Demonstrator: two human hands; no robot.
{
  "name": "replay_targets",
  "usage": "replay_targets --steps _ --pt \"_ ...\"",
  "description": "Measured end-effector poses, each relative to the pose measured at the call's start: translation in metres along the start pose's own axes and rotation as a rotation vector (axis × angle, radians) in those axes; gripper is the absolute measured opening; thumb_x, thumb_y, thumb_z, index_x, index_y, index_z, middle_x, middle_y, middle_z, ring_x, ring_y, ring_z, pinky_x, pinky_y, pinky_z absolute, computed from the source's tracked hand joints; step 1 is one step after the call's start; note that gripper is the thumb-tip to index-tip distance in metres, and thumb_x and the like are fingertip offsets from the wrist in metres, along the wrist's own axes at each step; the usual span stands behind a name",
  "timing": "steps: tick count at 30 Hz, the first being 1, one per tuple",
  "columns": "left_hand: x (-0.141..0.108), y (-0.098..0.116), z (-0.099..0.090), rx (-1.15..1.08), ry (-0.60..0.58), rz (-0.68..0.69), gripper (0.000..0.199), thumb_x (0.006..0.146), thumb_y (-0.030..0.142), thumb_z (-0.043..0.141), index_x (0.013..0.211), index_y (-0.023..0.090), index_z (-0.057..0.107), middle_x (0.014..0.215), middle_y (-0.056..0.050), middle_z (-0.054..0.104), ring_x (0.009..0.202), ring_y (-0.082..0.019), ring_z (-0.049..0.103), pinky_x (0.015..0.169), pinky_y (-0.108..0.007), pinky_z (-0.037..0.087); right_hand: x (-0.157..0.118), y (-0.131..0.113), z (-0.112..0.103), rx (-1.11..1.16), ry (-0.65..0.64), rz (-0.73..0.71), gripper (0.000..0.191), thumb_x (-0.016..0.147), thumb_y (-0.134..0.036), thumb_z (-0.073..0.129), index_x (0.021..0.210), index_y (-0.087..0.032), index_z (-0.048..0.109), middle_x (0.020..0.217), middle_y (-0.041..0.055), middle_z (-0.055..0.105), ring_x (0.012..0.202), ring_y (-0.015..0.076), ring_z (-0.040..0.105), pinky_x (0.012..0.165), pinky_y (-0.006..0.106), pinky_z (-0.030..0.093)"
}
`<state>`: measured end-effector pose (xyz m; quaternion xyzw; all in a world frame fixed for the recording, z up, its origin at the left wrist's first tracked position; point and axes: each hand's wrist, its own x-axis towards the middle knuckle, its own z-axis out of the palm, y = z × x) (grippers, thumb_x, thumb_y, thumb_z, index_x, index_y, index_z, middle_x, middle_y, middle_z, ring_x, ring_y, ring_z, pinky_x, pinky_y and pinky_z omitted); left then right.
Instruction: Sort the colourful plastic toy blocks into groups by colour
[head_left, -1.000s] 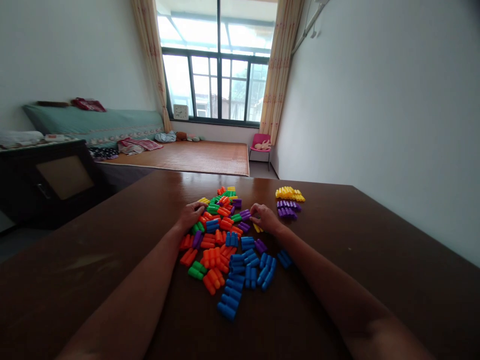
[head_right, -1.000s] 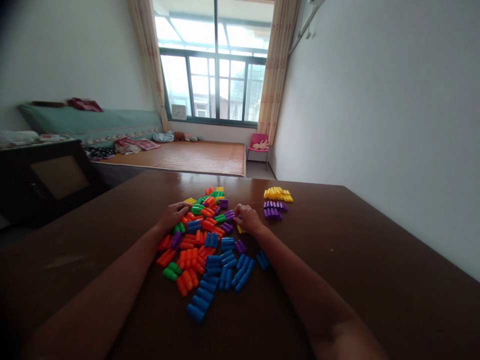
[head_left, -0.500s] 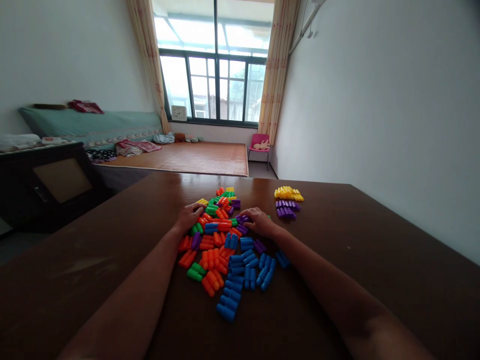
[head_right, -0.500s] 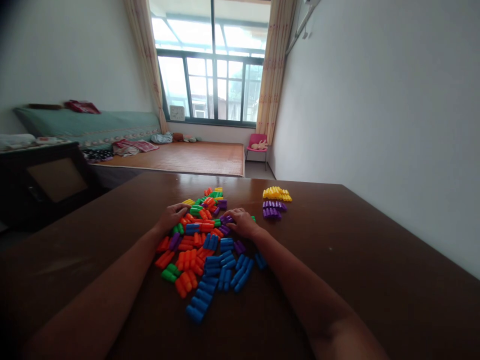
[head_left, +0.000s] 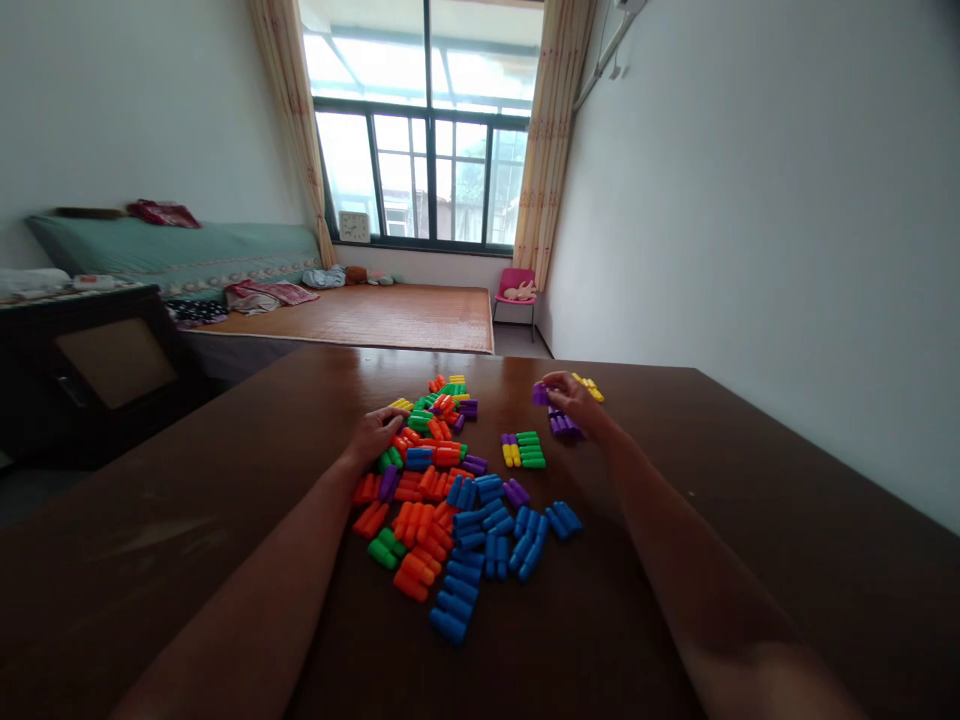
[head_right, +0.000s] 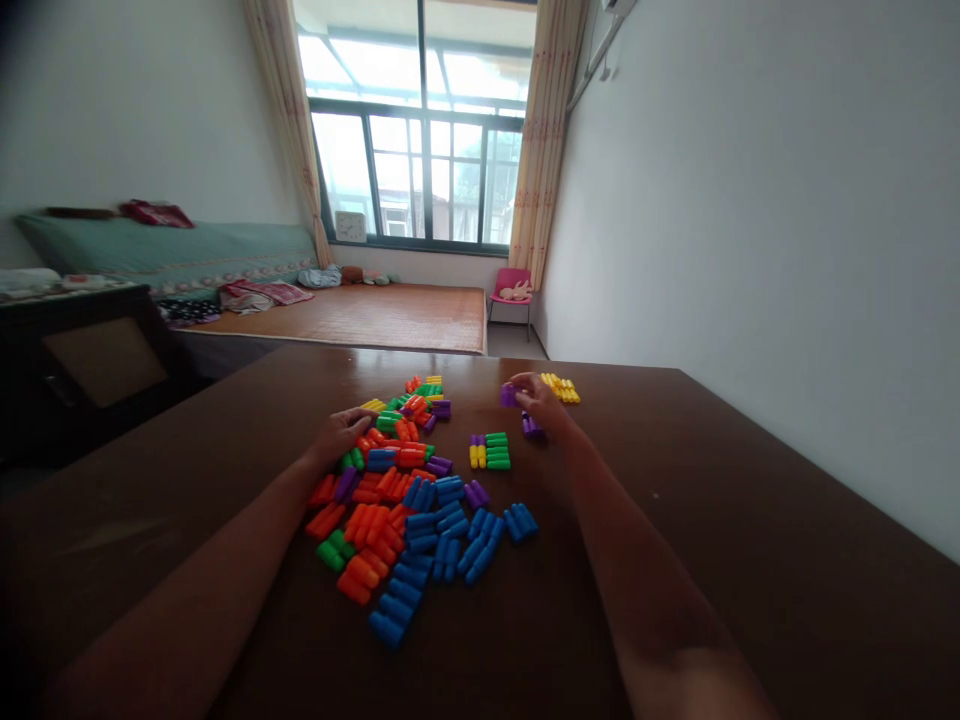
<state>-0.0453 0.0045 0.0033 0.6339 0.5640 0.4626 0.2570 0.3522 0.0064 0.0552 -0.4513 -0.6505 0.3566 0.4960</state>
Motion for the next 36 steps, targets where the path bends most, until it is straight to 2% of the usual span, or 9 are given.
replay_targets --steps 4,7,13,20,25,28,30,33,36 --pt "-0.001 0.002 0.0 0.031 0.013 -0.003 0.042 0.068 0.046 0.057 0.088 0.015 0.075 0.077 -0.003 0.073 0.072 -0.02 0.064 0.065 -0.026 0.048 -0.013 0.02 -0.091 -0.077 0.124 0.367 0.035 0.067 -0.022 0.065 0.101 -0.018 0.056 0.108 0.0094 0.066 0.09 0.0183 0.062 0.071 0.027 0.05" --pt "-0.001 0.002 0.0 0.02 0.013 -0.002 0.041 0.067 0.045 0.058 0.088 0.015 0.075 0.078 -0.003 0.073 0.073 -0.02 0.064 0.065 -0.026 0.048 -0.029 0.037 -0.119 -0.161 0.115 0.526 0.038 0.067 -0.019 0.067 0.103 -0.017 0.056 0.115 0.0121 0.065 0.093 0.0189 0.063 0.065 0.024 0.05" --pt "0.001 -0.001 0.0 0.02 0.005 -0.012 0.044 0.067 0.047 0.057 0.091 0.014 0.074 0.081 -0.003 0.073 0.076 -0.021 0.065 0.069 -0.027 0.049 -0.028 0.051 -0.11 -0.226 0.169 0.549 0.04 0.067 -0.027 0.076 0.099 -0.014 0.056 0.116 0.0155 0.06 0.098 0.0202 0.062 0.068 0.024 0.054" --pt "0.001 0.0 0.0 0.037 0.005 -0.012 0.044 0.067 0.047 0.056 0.09 0.014 0.074 0.082 -0.004 0.073 0.078 -0.022 0.065 0.07 -0.027 0.049 -0.031 0.046 -0.119 -0.312 0.029 0.563 0.048 0.052 -0.027 0.086 0.09 -0.015 0.059 0.099 0.0113 0.065 0.086 0.0185 0.062 0.068 0.026 0.053" --pt "0.0 -0.001 0.001 0.01 0.002 0.013 0.041 0.067 0.045 0.057 0.088 0.015 0.074 0.084 -0.005 0.074 0.079 -0.022 0.066 0.07 -0.027 0.049 -0.027 0.042 -0.115 -0.491 -0.061 0.534 0.036 0.056 -0.03 0.083 0.081 -0.014 0.061 0.083 0.0067 0.067 0.074 0.0163 0.062 0.064 0.025 0.05" --pt "0.001 0.0 0.001 0.01 -0.002 0.017 0.04 0.067 0.045 0.057 0.087 0.015 0.074 0.081 -0.005 0.074 0.076 -0.022 0.065 0.069 -0.027 0.049 -0.018 0.026 -0.1 -0.728 -0.026 0.391 0.03 0.062 -0.034 0.079 0.079 -0.015 0.063 0.08 0.0059 0.068 0.073 0.0168 0.061 0.066 0.027 0.048" --pt "0.001 0.0 0.001 0.008 0.004 0.015 0.04 0.066 0.044 0.058 0.086 0.015 0.075 0.079 -0.004 0.073 0.074 -0.021 0.065 0.067 -0.027 0.049 -0.013 0.008 -0.073 -0.81 -0.04 0.202 0.021 0.069 -0.033 0.073 0.079 -0.016 0.065 0.082 0.0051 0.068 0.075 0.0167 0.061 0.069 0.027 0.047" --pt "0.0 0.002 0.0 0.012 0.011 0.015 0.039 0.066 0.044 0.059 0.087 0.015 0.075 0.078 -0.004 0.073 0.073 -0.021 0.064 0.065 -0.026 0.048 -0.014 -0.021 -0.008 -0.721 -0.263 -0.073 0.014 0.079 -0.03 0.064 0.087 -0.018 0.068 0.086 0.0032 0.07 0.078 0.0154 0.063 0.072 0.026 0.047" --pt "-0.001 0.001 0.0 0.016 0.003 0.02 0.04 0.067 0.044 0.058 0.088 0.015 0.075 0.077 -0.003 0.072 0.071 -0.02 0.063 0.064 -0.026 0.048 -0.028 -0.041 0.06 -0.693 -0.471 -0.196 0.022 0.083 -0.034 0.061 0.097 -0.02 0.07 0.095 0.0046 0.071 0.084 0.0171 0.065 0.076 0.026 0.048"
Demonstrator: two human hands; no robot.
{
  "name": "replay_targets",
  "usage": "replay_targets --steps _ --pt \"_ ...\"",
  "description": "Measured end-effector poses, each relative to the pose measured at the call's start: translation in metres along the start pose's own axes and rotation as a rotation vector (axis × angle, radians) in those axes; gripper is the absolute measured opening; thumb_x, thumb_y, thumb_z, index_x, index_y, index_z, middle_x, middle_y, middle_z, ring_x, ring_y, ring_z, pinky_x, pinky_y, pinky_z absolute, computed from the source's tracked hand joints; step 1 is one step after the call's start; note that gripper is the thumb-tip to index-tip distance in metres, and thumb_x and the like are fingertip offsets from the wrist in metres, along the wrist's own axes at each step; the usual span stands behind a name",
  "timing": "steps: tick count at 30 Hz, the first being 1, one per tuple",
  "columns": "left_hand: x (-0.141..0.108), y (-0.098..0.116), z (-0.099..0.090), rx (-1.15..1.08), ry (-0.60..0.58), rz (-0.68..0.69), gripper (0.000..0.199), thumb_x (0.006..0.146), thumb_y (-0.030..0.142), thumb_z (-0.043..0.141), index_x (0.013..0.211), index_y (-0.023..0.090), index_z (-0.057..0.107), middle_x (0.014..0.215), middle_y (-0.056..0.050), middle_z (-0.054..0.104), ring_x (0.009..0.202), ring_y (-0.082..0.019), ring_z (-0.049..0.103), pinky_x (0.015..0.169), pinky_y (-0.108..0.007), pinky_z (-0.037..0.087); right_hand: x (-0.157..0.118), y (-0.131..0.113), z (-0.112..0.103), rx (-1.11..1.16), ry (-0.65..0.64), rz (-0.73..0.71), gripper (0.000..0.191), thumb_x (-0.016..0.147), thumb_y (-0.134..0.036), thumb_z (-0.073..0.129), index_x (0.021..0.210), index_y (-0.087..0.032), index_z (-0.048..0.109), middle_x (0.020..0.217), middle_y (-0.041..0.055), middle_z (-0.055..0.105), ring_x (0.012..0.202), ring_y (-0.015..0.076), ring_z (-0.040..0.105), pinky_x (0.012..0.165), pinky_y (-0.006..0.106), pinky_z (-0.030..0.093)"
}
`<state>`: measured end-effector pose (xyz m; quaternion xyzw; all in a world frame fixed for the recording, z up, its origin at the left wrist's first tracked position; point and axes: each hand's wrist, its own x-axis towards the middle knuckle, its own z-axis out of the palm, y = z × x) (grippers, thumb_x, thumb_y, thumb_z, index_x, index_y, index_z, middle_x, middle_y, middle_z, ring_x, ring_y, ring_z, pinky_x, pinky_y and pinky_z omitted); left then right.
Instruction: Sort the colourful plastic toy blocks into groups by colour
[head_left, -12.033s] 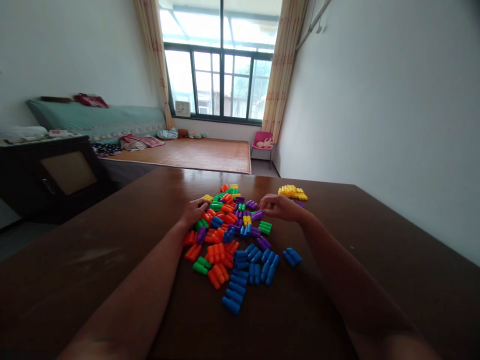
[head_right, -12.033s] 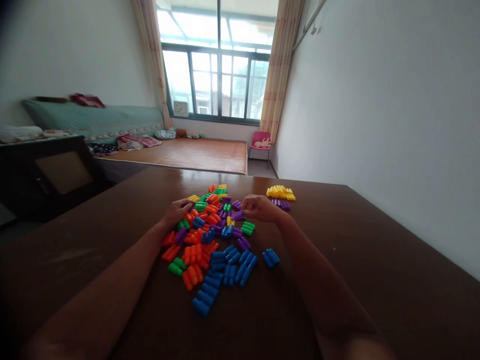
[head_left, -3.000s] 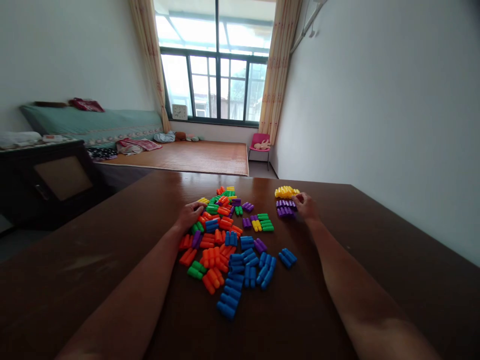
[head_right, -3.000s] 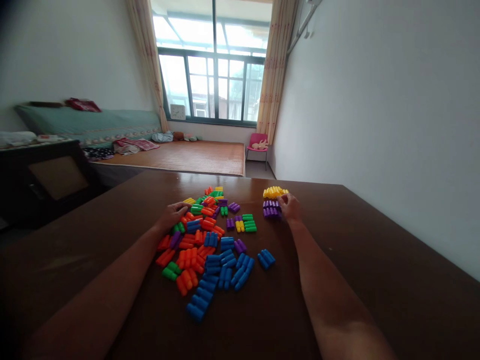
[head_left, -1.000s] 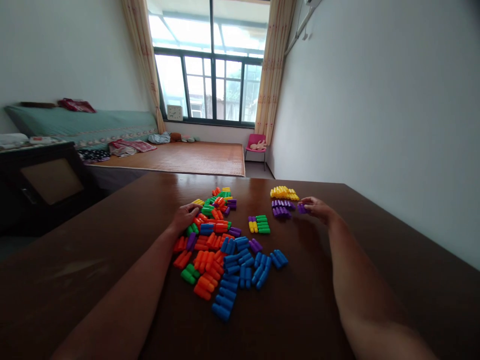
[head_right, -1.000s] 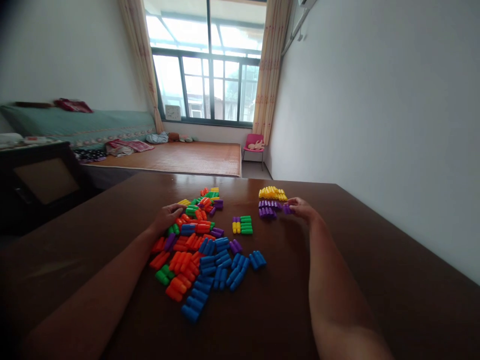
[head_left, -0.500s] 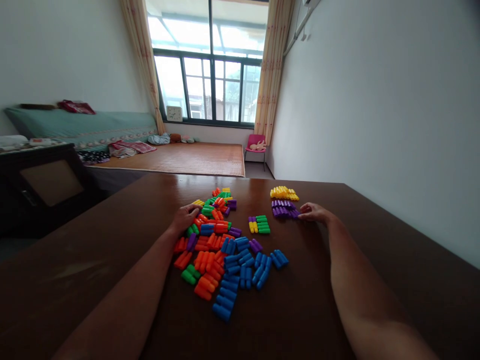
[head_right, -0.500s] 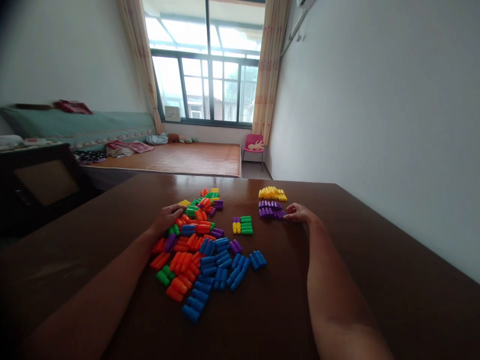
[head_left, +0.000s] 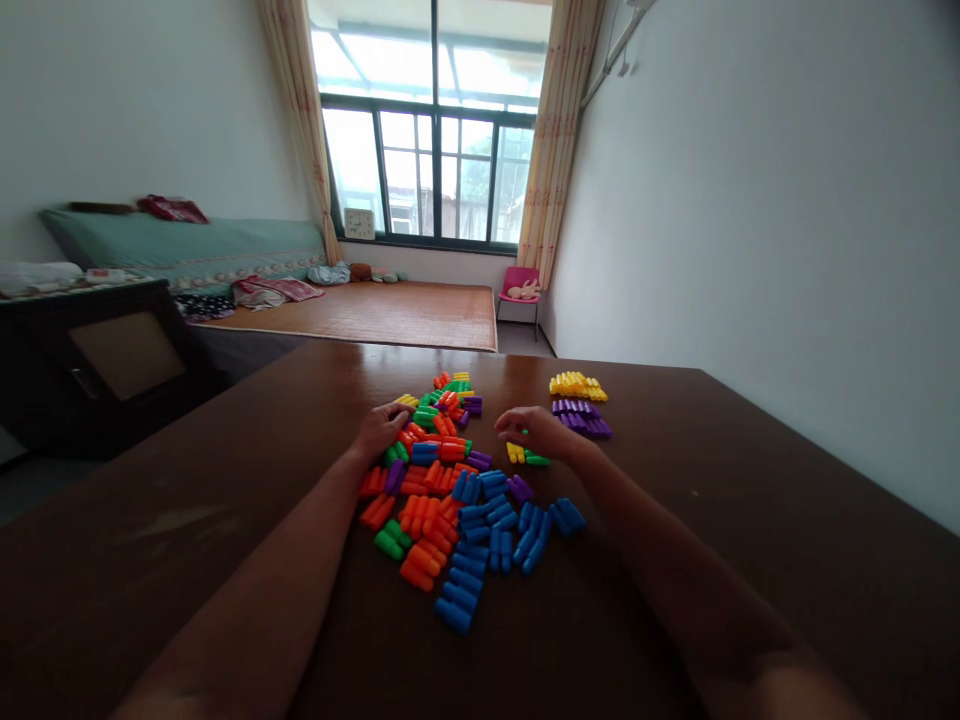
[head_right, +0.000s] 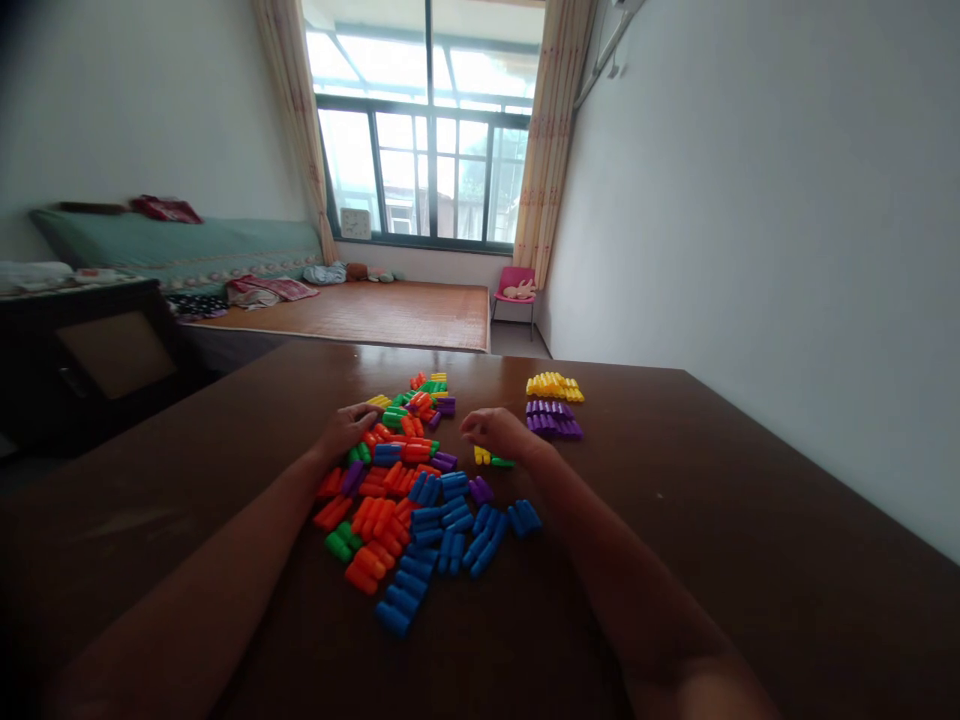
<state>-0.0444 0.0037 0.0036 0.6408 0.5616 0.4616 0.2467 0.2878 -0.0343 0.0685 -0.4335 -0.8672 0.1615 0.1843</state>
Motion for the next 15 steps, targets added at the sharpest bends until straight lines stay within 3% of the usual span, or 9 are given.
replay_targets --steps 3,7,11,15 --pt "0.001 -0.002 0.001 0.0 -0.004 0.004 0.04 0.068 0.044 0.057 0.088 0.014 0.074 0.078 -0.004 0.072 0.072 -0.02 0.063 0.065 -0.026 0.048 0.005 -0.033 0.029 -0.131 -0.079 -0.022 0.029 0.082 -0.038 0.063 0.104 -0.021 0.069 0.102 0.0077 0.07 0.094 0.0229 0.064 0.08 0.031 0.047" --pt "0.001 -0.002 0.001 0.006 -0.005 -0.001 0.041 0.069 0.044 0.056 0.089 0.014 0.074 0.08 -0.005 0.073 0.074 -0.021 0.064 0.066 -0.027 0.048 0.003 -0.04 0.04 -0.084 -0.091 0.003 0.023 0.074 -0.027 0.072 0.097 -0.023 0.07 0.099 0.0088 0.07 0.087 0.0216 0.065 0.074 0.029 0.048" --pt "-0.001 0.003 -0.001 0.02 -0.017 -0.006 0.042 0.069 0.045 0.056 0.09 0.014 0.074 0.079 -0.004 0.072 0.073 -0.021 0.063 0.065 -0.027 0.048 0.006 -0.018 0.021 0.233 -0.073 0.099 0.018 0.069 -0.027 0.074 0.085 -0.022 0.068 0.086 0.0053 0.071 0.079 0.0192 0.065 0.068 0.027 0.049" --pt "-0.002 0.006 -0.001 0.002 -0.007 -0.01 0.04 0.066 0.045 0.058 0.086 0.015 0.075 0.078 -0.003 0.072 0.074 -0.021 0.064 0.067 -0.027 0.048 -0.007 0.041 -0.026 0.38 0.089 0.219 0.033 0.074 -0.041 0.068 0.096 -0.017 0.063 0.091 0.0077 0.07 0.08 0.018 0.065 0.071 0.028 0.051"
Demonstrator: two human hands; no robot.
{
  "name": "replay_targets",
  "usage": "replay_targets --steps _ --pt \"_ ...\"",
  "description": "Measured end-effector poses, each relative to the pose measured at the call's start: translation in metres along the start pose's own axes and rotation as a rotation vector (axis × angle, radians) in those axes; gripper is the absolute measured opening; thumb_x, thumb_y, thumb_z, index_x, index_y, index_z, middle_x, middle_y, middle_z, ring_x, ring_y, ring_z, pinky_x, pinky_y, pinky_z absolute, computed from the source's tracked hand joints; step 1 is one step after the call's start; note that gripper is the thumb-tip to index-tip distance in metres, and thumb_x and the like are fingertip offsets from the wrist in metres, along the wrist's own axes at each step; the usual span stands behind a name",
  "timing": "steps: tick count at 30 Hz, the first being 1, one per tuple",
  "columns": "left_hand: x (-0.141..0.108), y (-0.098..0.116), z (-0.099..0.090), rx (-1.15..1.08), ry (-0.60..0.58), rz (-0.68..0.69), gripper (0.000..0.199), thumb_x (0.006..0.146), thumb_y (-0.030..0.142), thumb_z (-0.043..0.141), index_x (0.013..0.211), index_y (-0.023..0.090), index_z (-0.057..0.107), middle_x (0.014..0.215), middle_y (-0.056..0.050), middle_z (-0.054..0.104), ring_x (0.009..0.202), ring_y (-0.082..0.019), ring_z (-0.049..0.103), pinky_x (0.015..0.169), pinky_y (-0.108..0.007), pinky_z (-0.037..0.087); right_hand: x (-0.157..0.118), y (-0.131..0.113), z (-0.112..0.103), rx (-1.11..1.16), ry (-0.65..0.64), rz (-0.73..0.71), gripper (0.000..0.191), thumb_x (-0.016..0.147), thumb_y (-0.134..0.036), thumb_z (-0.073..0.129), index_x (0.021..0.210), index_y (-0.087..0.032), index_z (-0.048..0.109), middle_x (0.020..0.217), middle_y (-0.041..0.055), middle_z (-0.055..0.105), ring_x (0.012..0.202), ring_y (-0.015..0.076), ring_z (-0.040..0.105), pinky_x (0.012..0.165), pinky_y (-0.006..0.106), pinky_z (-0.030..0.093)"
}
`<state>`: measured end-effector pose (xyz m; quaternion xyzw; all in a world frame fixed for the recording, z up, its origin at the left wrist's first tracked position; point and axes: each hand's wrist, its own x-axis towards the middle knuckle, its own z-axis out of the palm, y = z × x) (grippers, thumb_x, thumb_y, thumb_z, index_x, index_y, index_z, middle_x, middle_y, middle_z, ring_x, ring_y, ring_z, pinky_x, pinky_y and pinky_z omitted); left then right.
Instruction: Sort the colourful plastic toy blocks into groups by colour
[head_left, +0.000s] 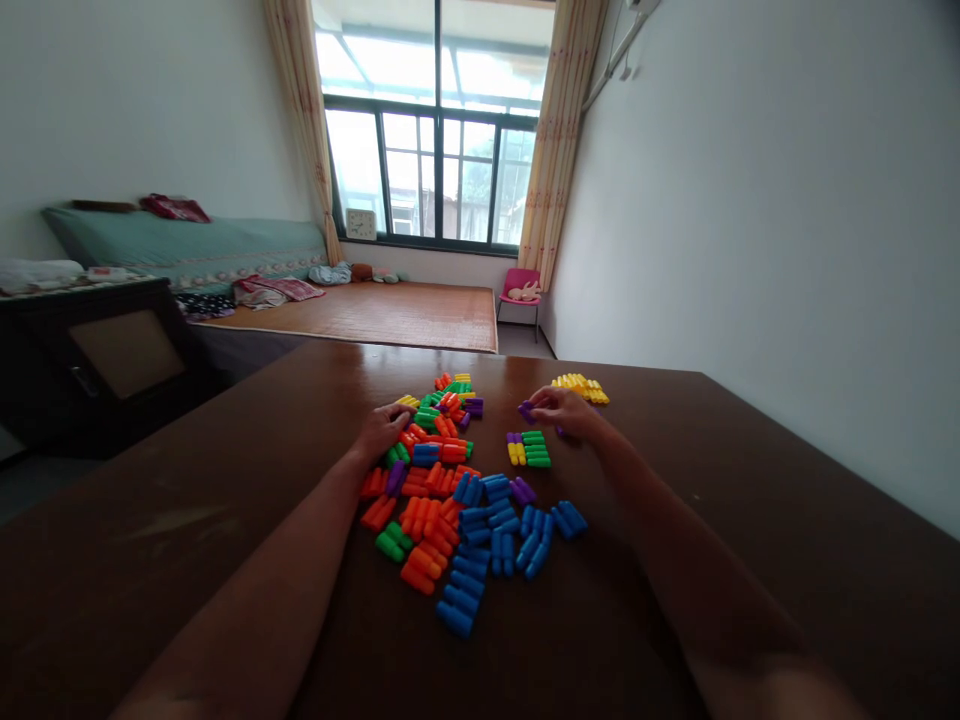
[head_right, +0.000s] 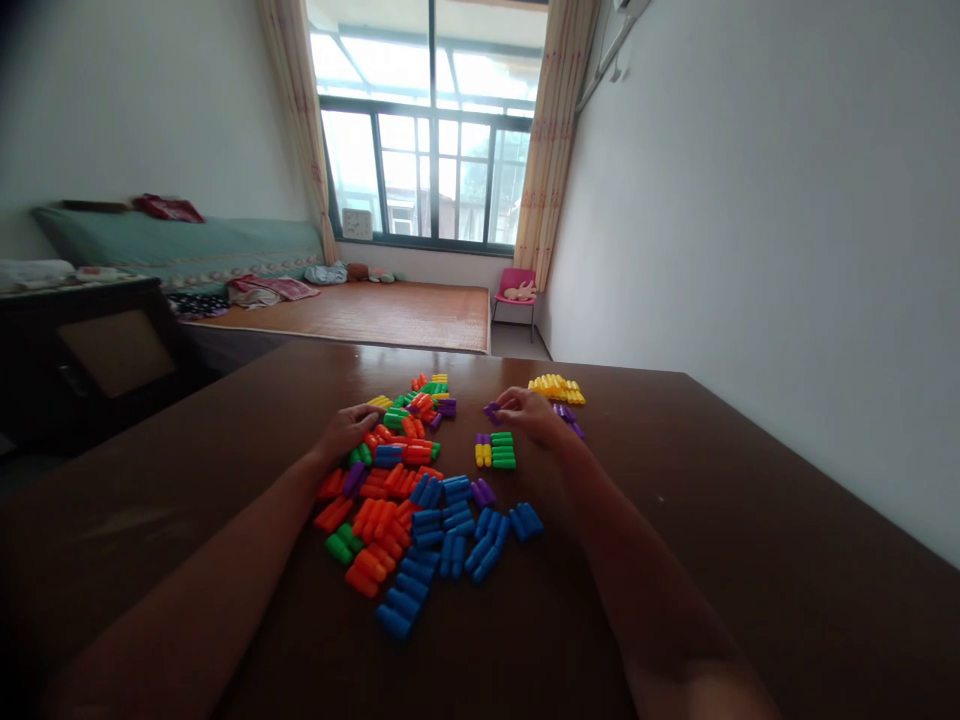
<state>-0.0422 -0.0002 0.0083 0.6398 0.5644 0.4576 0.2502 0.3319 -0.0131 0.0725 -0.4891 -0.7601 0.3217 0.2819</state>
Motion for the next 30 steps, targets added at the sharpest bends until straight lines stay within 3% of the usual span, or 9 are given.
replay_targets --steps 3,6,9,12,18,20,23,25,30 --pt "0.001 0.0 0.0 0.005 -0.005 0.004 0.039 0.066 0.044 0.058 0.086 0.015 0.075 0.077 -0.003 0.073 0.073 -0.021 0.064 0.067 -0.027 0.048 -0.011 0.043 -0.055 0.048 0.183 0.196 0.039 0.068 -0.042 0.072 0.093 -0.013 0.062 0.08 0.0072 0.068 0.067 0.0153 0.062 0.061 0.026 0.049" --pt "0.003 -0.004 0.001 0.032 0.005 0.018 0.04 0.067 0.044 0.056 0.087 0.015 0.075 0.078 -0.003 0.072 0.074 -0.021 0.064 0.067 -0.027 0.048 -0.024 0.079 -0.083 -0.02 0.273 0.398 0.035 0.063 -0.038 0.077 0.082 -0.013 0.063 0.066 0.0046 0.065 0.057 0.0126 0.057 0.05 0.022 0.044" --pt "0.005 -0.007 0.001 0.045 0.006 0.031 0.04 0.068 0.044 0.055 0.088 0.015 0.075 0.079 -0.004 0.072 0.074 -0.021 0.064 0.069 -0.028 0.048 -0.028 0.097 -0.082 -0.057 0.287 0.54 0.031 0.063 -0.038 0.078 0.074 -0.013 0.063 0.057 0.0026 0.06 0.051 0.0113 0.054 0.047 0.022 0.04" --pt "0.004 -0.008 0.001 0.051 0.003 0.036 0.041 0.069 0.045 0.055 0.089 0.015 0.075 0.081 -0.004 0.073 0.074 -0.021 0.064 0.069 -0.028 0.049 -0.027 0.101 -0.074 -0.107 0.255 0.551 0.029 0.065 -0.038 0.077 0.071 -0.013 0.063 0.056 0.002 0.059 0.051 0.0113 0.054 0.05 0.023 0.041" --pt "0.002 -0.001 0.001 0.028 0.014 0.018 0.039 0.067 0.044 0.057 0.086 0.015 0.075 0.08 -0.003 0.073 0.076 -0.022 0.064 0.069 -0.028 0.048 -0.023 0.064 -0.07 -0.452 0.302 0.375 0.029 0.074 -0.045 0.067 0.069 -0.016 0.067 0.064 0.005 0.064 0.062 0.0149 0.057 0.058 0.025 0.042" --pt "0.001 0.002 0.0 0.026 0.019 0.008 0.039 0.066 0.044 0.057 0.086 0.016 0.075 0.079 -0.003 0.073 0.076 -0.021 0.064 0.069 -0.027 0.048 -0.021 0.038 -0.059 -0.405 0.157 0.272 0.028 0.077 -0.045 0.063 0.079 -0.018 0.069 0.069 0.0041 0.066 0.064 0.0144 0.059 0.059 0.024 0.043" --pt "-0.001 0.006 -0.001 0.02 0.011 -0.002 0.039 0.066 0.043 0.056 0.086 0.015 0.075 0.078 -0.003 0.073 0.074 -0.021 0.063 0.068 -0.028 0.047 -0.019 -0.002 -0.027 -0.272 -0.336 0.217 0.034 0.074 -0.047 0.067 0.093 -0.019 0.069 0.069 0.0025 0.068 0.06 0.0144 0.061 0.056 0.023 0.045" --pt "-0.002 0.007 -0.001 0.004 0.009 -0.011 0.039 0.065 0.043 0.057 0.085 0.015 0.075 0.077 -0.003 0.073 0.073 -0.021 0.063 0.068 -0.028 0.048 -0.018 -0.023 -0.001 -0.29 -0.585 0.238 0.04 0.068 -0.049 0.072 0.093 -0.018 0.07 0.067 0.0019 0.068 0.057 0.0151 0.061 0.054 0.024 0.046" --pt "0.0 0.002 0.0 -0.008 0.001 -0.01 0.04 0.064 0.045 0.058 0.085 0.016 0.076 0.077 -0.003 0.073 0.075 -0.022 0.063 0.067 -0.028 0.048 -0.017 -0.047 0.041 -0.439 -0.724 0.215 0.03 0.067 -0.039 0.074 0.087 -0.016 0.07 0.058 -0.0015 0.064 0.054 0.0128 0.059 0.052 0.021 0.044"
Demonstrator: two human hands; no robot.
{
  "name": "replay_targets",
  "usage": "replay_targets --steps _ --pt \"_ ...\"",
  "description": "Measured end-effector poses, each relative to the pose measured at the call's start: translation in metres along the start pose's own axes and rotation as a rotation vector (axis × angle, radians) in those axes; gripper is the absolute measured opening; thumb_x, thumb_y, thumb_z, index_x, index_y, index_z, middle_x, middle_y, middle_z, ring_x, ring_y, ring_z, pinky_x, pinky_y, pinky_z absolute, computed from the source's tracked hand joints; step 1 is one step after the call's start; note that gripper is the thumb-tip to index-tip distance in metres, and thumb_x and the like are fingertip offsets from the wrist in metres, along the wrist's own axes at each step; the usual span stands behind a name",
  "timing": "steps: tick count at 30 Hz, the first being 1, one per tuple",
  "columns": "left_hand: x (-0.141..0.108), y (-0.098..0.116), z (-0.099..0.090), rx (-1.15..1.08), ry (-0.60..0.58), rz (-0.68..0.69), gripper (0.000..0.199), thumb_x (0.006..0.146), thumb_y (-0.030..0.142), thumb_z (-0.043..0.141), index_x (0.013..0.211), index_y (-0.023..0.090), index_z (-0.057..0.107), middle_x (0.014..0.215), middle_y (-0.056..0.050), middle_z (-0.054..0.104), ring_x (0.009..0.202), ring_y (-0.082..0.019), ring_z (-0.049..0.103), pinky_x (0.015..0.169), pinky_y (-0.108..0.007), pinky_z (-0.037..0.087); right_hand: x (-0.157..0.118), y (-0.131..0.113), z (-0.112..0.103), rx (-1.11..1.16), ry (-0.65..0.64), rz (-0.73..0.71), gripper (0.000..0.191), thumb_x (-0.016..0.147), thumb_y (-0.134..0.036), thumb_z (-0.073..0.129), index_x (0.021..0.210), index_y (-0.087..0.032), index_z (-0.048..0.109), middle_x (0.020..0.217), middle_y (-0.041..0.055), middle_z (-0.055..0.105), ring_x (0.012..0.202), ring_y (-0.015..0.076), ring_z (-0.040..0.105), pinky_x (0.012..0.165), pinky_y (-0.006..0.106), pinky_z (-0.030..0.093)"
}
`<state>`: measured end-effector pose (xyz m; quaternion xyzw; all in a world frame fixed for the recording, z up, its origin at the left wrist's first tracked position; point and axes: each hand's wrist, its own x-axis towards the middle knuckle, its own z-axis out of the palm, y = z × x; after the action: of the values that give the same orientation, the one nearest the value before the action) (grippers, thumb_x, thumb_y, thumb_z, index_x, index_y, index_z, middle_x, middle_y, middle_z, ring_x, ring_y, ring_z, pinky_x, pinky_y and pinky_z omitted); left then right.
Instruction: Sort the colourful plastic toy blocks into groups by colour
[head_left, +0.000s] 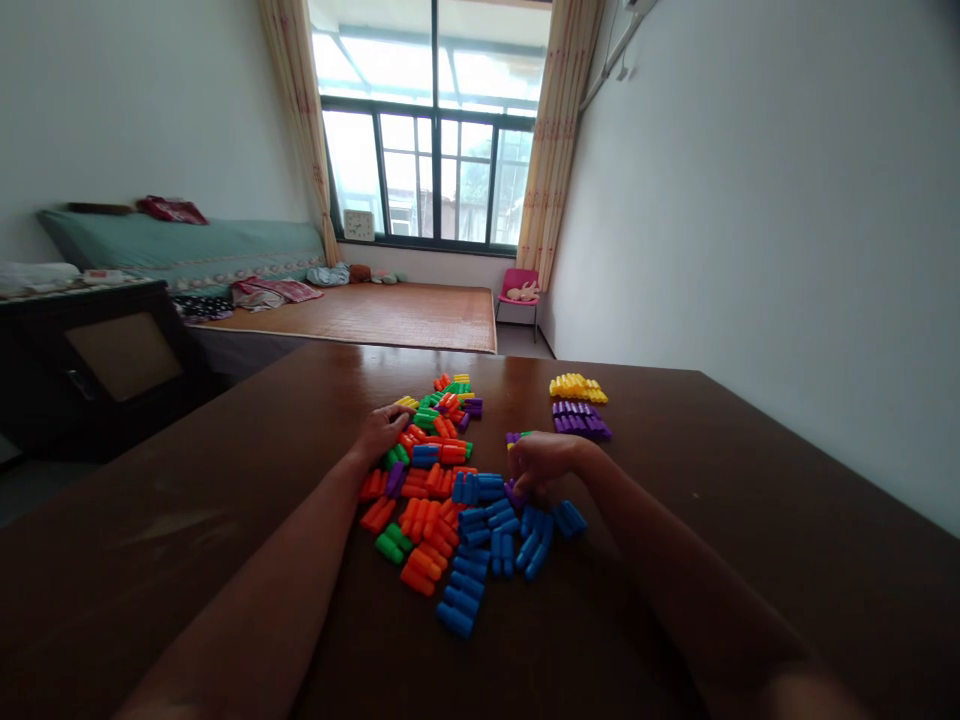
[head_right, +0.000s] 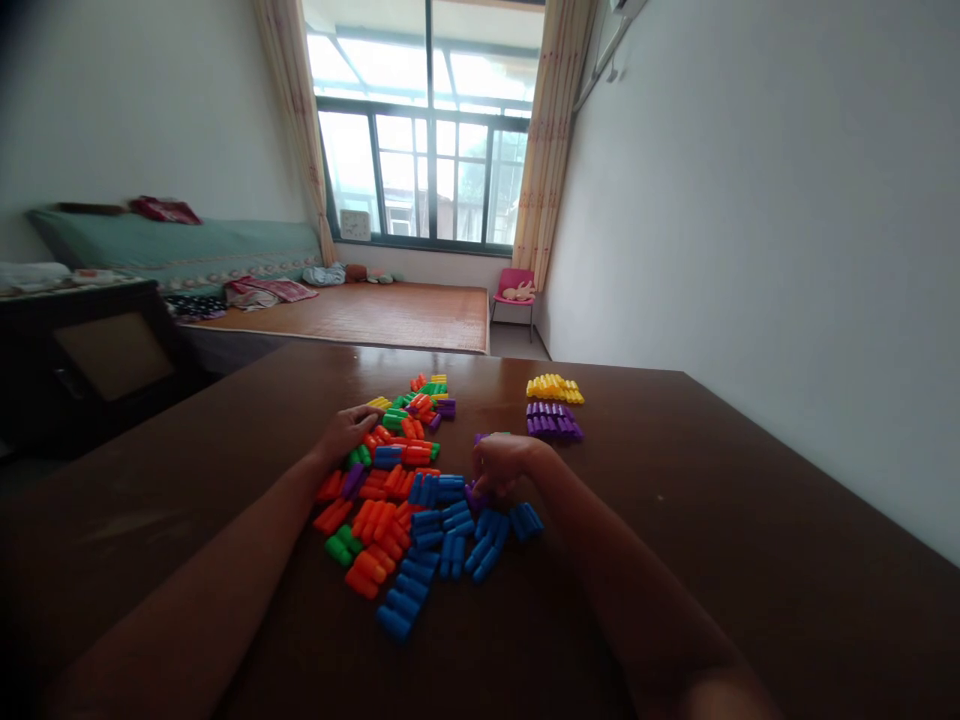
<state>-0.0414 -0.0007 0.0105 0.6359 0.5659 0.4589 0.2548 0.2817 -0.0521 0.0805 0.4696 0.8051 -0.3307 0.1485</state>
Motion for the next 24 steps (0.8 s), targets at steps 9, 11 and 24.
replay_targets --steps 9,11,24 --pt "0.004 -0.007 0.001 -0.007 -0.012 0.002 0.039 0.066 0.044 0.057 0.087 0.016 0.075 0.08 -0.003 0.073 0.076 -0.021 0.064 0.068 -0.027 0.049 0.006 0.004 0.002 0.152 0.008 -0.165 0.033 0.064 -0.025 0.077 0.092 -0.015 0.063 0.071 -0.0036 0.064 0.057 0.0086 0.056 0.051 0.018 0.042" --pt "0.003 -0.007 0.001 -0.003 -0.013 0.002 0.04 0.066 0.044 0.057 0.087 0.016 0.075 0.08 -0.004 0.073 0.076 -0.021 0.064 0.068 -0.027 0.05 0.009 0.007 0.004 0.164 0.004 -0.173 0.034 0.064 -0.024 0.076 0.093 -0.015 0.063 0.072 -0.0033 0.064 0.058 0.009 0.057 0.052 0.018 0.043" --pt "0.003 -0.008 0.001 -0.026 0.003 0.015 0.037 0.066 0.043 0.059 0.085 0.016 0.075 0.082 -0.004 0.074 0.078 -0.023 0.065 0.07 -0.028 0.051 0.003 0.008 0.0 -0.077 0.04 -0.165 0.026 0.067 -0.03 0.073 0.088 -0.016 0.067 0.074 -0.0013 0.067 0.063 0.0099 0.057 0.052 0.017 0.037"
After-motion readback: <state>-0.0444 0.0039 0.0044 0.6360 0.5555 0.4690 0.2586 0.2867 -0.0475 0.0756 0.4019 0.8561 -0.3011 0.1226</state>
